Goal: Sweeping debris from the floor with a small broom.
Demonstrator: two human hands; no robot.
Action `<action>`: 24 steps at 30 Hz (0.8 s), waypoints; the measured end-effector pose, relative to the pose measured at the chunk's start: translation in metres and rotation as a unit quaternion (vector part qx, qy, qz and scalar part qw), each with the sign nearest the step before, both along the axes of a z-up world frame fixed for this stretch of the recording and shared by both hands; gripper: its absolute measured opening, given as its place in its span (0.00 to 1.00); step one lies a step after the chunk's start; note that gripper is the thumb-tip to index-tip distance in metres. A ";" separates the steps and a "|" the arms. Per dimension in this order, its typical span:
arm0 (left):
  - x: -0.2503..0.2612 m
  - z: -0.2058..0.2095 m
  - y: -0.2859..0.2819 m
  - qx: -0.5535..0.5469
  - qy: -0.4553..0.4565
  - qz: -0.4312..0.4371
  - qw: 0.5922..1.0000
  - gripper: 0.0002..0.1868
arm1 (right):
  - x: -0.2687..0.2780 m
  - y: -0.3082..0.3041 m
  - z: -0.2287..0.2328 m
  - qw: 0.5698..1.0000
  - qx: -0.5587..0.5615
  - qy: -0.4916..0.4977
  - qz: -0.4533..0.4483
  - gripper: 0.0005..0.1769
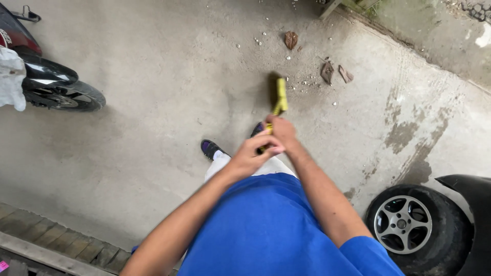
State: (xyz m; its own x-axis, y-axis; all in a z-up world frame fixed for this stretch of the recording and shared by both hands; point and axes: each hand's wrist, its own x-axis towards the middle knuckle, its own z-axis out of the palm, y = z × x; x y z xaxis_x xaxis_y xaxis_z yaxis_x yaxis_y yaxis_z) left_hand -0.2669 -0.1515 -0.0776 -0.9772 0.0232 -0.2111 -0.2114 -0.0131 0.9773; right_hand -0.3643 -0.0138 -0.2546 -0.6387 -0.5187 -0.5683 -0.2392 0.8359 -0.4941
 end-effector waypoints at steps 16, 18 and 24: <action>0.039 0.185 -0.076 -0.159 0.094 0.019 0.983 0.05 | 0.036 -0.087 0.158 0.956 -0.268 -0.004 0.118 0.21; 0.047 0.166 -0.077 -0.142 0.043 0.065 0.987 0.04 | 0.036 -0.111 0.145 0.954 -0.258 -0.039 0.146 0.20; 0.045 0.062 -0.043 -0.057 -0.048 0.131 0.988 0.06 | 0.033 -0.095 0.024 0.964 -0.183 -0.047 0.189 0.20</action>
